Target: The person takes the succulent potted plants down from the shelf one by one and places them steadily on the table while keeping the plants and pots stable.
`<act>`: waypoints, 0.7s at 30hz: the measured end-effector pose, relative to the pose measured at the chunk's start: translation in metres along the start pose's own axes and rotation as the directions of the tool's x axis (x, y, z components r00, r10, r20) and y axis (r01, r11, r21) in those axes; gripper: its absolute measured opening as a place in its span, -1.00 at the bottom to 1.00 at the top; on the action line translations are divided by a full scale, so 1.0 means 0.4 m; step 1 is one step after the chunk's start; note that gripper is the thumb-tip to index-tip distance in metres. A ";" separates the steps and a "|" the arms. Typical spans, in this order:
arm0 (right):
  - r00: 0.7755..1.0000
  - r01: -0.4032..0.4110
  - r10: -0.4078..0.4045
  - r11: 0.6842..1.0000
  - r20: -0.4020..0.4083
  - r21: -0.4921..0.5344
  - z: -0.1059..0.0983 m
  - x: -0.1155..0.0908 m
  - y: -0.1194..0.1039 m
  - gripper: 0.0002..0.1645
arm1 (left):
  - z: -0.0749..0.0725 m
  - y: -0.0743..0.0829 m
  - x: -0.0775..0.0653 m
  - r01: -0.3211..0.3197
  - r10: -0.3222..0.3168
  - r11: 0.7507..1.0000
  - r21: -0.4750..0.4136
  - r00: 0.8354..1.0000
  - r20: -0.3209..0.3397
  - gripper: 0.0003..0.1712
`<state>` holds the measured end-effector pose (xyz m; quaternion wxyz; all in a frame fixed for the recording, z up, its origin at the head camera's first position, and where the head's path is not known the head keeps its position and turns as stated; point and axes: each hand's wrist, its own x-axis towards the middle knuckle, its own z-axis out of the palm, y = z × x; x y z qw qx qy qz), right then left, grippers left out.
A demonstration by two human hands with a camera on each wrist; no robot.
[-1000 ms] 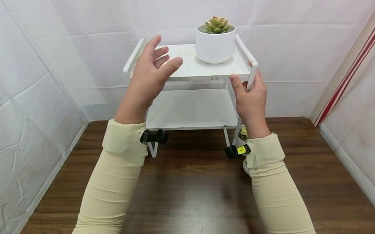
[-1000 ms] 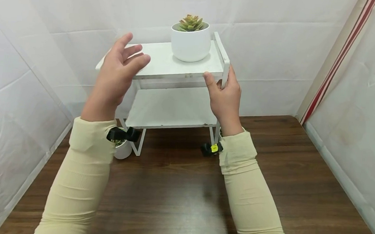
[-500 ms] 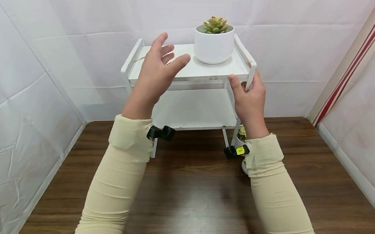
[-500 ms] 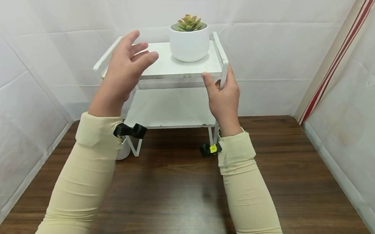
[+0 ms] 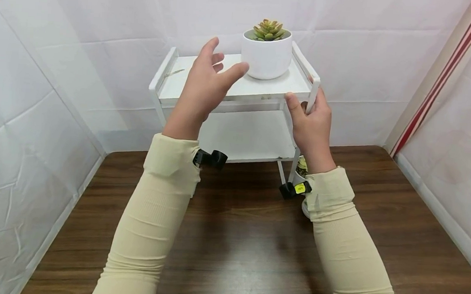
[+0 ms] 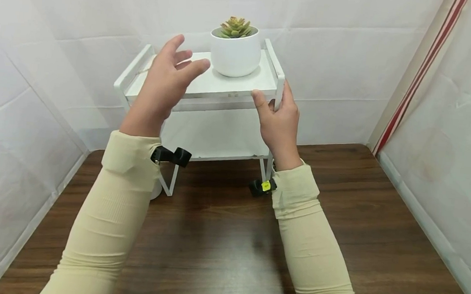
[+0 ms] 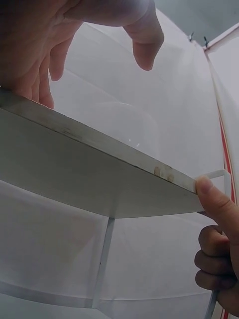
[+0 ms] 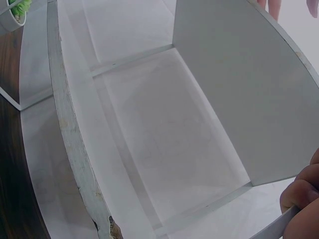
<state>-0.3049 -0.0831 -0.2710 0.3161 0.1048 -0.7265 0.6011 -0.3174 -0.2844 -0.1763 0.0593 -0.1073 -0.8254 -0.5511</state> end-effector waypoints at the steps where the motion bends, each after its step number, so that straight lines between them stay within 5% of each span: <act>1: 1.000 0.000 0.000 1.000 0.002 0.005 0.001 0.000 -0.001 -0.28 | 0.001 0.002 0.002 0.004 -0.004 1.000 0.004 1.000 0.000 0.01; 21: 1.000 -0.015 0.015 1.000 0.010 -0.020 0.005 -0.001 -0.006 -0.26 | 0.027 0.024 0.048 0.036 -0.039 0.997 0.062 0.998 0.046 0.06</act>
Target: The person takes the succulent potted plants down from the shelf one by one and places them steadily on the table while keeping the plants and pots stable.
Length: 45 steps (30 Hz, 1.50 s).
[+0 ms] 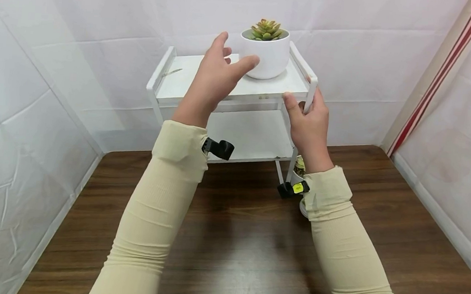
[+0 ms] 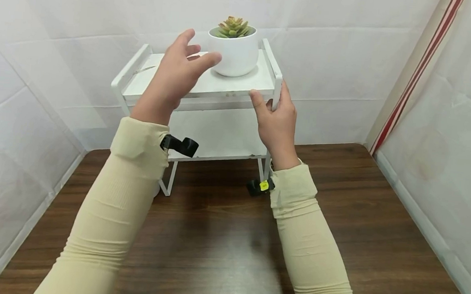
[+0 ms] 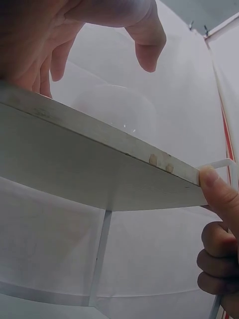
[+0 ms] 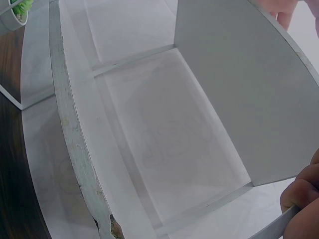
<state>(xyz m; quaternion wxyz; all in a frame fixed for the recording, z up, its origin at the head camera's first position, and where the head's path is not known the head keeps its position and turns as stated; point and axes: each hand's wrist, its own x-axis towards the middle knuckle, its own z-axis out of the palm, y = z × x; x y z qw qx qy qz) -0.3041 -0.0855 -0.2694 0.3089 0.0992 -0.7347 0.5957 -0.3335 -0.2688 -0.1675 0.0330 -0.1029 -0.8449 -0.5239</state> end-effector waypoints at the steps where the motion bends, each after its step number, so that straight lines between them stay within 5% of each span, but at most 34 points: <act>1: 1.000 0.002 -0.002 1.000 0.002 0.005 0.000 0.000 0.000 -0.26 | 0.002 0.001 0.003 0.003 -0.003 1.000 -0.005 1.000 0.001 0.06; 18: 1.000 0.019 -0.019 1.000 0.008 0.014 -0.007 0.000 -0.004 -0.27 | 0.029 0.028 0.054 0.039 -0.042 0.995 0.087 0.999 0.032 0.18; 31: 1.000 -0.018 0.018 1.000 0.002 -0.005 -0.010 -0.013 -0.004 -0.27 | 0.047 0.035 0.068 0.070 -0.071 0.997 0.027 0.997 0.037 0.27; 45: 1.000 -0.008 0.008 1.000 0.010 -0.007 -0.015 -0.004 -0.005 -0.26 | 0.066 0.047 0.089 0.072 -0.073 0.994 0.079 0.997 0.010 0.22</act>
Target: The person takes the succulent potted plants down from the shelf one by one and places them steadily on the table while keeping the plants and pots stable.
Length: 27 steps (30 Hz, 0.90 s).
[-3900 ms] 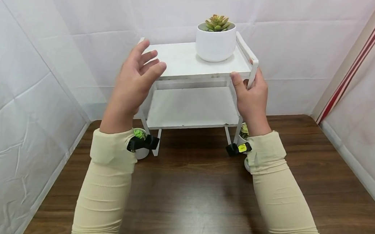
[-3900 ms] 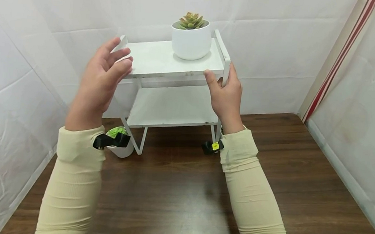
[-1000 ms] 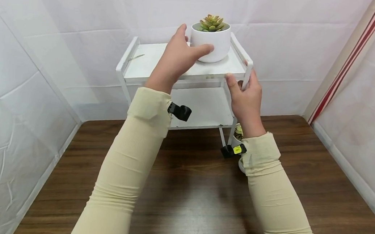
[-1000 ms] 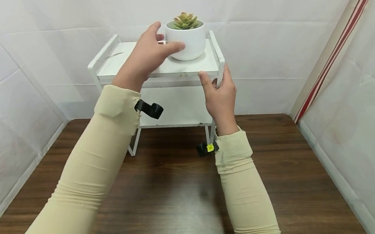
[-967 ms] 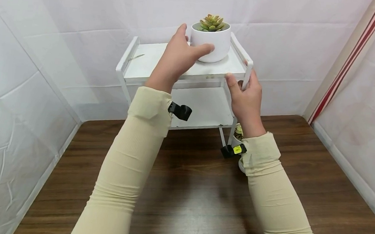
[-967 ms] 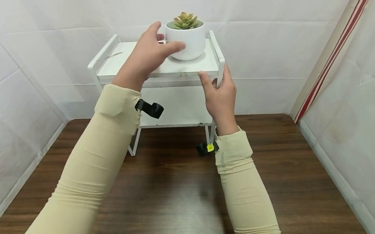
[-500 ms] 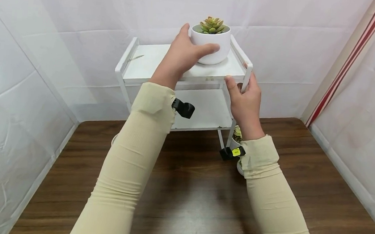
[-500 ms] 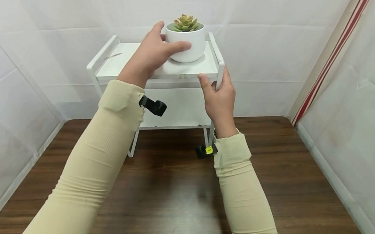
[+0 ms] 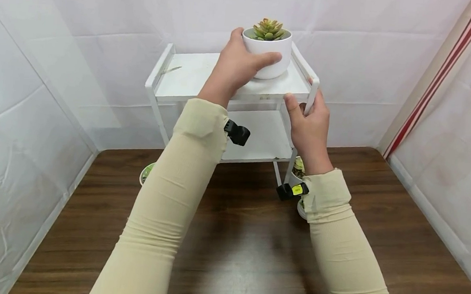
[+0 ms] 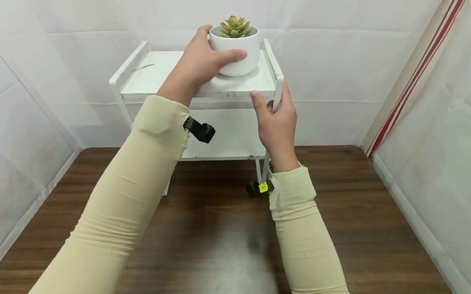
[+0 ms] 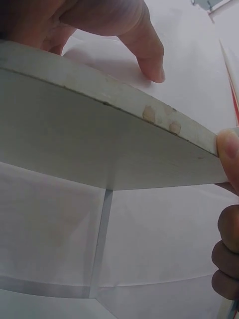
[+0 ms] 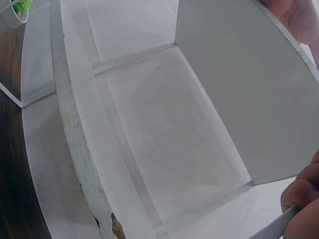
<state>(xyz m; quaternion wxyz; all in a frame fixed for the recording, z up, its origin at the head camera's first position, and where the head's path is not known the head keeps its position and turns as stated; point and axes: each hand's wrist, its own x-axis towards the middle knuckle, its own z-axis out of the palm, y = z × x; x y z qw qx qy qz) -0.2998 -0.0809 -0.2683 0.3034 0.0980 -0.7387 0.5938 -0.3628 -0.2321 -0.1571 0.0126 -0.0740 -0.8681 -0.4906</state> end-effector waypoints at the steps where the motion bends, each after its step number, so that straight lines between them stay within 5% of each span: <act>1: 1.000 0.000 0.000 1.000 0.001 0.003 -0.001 0.000 0.001 -0.26 | 0.002 0.000 0.001 -0.001 0.001 1.000 0.002 1.000 -0.002 0.22; 13: 1.000 -0.019 0.019 1.000 -0.009 -0.001 -0.013 0.002 0.017 -0.24 | 0.017 -0.008 0.004 -0.001 0.002 0.999 0.032 1.000 -0.027 0.20; 27: 0.999 -0.030 0.030 1.000 -0.012 -0.005 -0.033 0.009 0.032 -0.23 | -0.010 -0.004 -0.012 -0.011 0.012 1.000 0.017 0.998 -0.061 0.19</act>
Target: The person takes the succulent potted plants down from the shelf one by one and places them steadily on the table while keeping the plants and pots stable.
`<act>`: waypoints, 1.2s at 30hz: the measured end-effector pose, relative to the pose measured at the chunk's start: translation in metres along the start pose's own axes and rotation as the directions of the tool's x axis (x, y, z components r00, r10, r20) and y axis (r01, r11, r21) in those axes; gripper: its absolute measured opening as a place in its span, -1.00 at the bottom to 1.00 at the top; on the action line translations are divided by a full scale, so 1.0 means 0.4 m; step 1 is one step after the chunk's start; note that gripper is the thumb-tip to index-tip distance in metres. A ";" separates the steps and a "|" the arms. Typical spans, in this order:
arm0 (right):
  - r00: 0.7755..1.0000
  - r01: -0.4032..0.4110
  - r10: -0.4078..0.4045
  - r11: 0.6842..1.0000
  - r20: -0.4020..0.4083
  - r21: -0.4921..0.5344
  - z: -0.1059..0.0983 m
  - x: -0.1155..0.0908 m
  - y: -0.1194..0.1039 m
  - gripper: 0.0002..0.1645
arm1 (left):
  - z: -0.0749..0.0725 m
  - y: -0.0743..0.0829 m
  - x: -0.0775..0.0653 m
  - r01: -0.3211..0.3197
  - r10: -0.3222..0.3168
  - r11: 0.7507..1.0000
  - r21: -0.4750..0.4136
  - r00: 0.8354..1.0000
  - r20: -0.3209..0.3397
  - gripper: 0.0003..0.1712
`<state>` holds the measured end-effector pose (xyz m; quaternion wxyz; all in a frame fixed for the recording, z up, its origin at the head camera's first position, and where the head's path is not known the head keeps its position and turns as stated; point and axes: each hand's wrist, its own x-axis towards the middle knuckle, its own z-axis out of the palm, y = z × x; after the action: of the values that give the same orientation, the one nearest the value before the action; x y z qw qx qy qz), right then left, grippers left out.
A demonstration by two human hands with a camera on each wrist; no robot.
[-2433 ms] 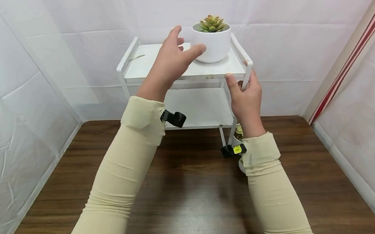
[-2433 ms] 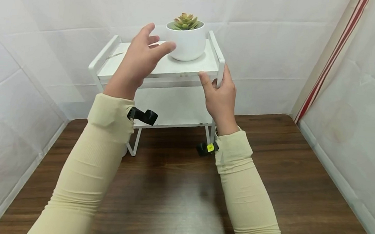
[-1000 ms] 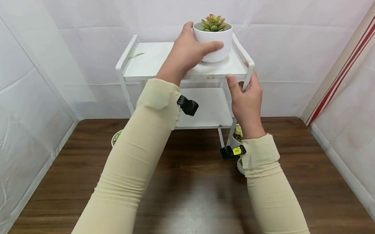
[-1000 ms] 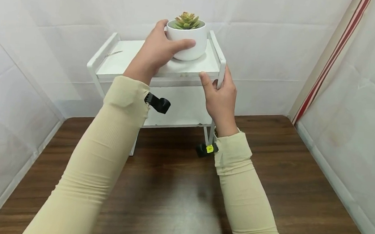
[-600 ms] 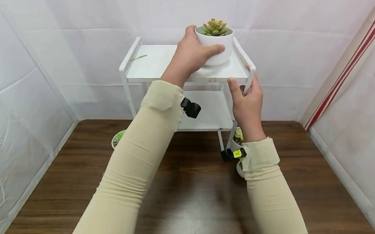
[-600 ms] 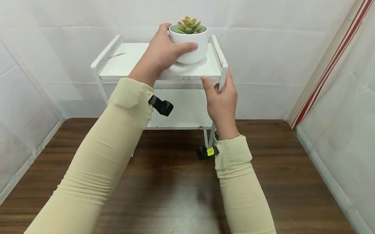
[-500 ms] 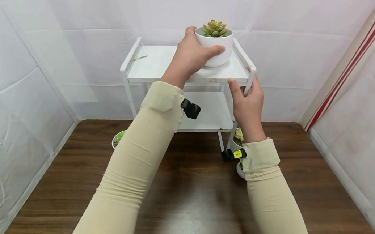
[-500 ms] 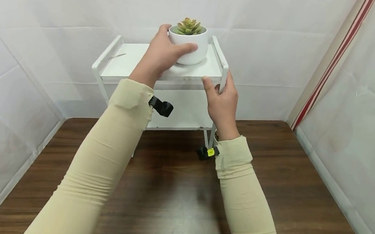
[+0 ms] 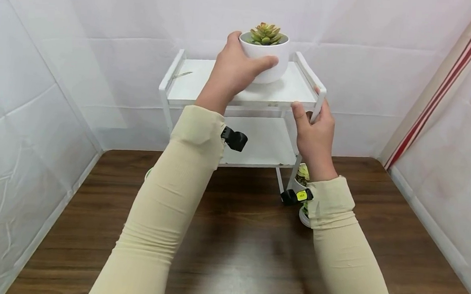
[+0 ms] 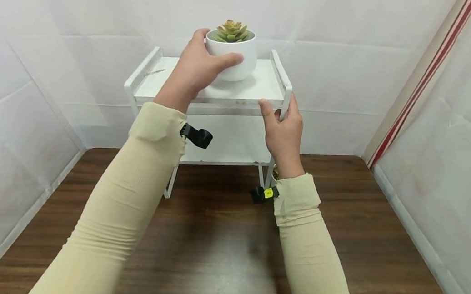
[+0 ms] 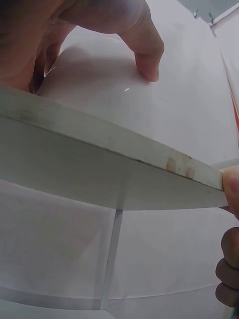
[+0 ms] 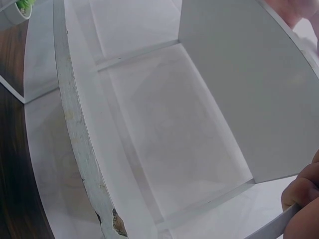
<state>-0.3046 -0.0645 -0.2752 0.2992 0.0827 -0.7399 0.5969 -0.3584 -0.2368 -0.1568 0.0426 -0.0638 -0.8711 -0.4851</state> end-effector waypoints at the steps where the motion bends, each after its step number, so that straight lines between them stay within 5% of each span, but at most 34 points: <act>1: 1.000 0.001 -0.001 1.000 -0.003 0.001 0.001 0.001 0.001 -0.23 | -0.004 -0.002 -0.001 0.000 0.000 1.000 0.001 1.000 -0.004 0.19; 16: 1.000 0.014 -0.014 1.000 0.001 0.000 0.011 0.019 0.012 -0.24 | -0.062 -0.033 -0.030 -0.025 0.023 0.998 -0.050 0.999 -0.041 0.14; 36: 1.000 0.016 -0.016 1.000 0.020 0.015 0.035 0.034 0.030 -0.24 | -0.137 -0.071 -0.108 -0.077 0.082 0.996 0.047 0.991 -0.106 0.14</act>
<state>-0.3260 -0.0711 -0.2795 0.2960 0.0969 -0.7377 0.5990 -0.3194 -0.3014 -0.1576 0.1103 -0.0712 -0.8745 -0.4669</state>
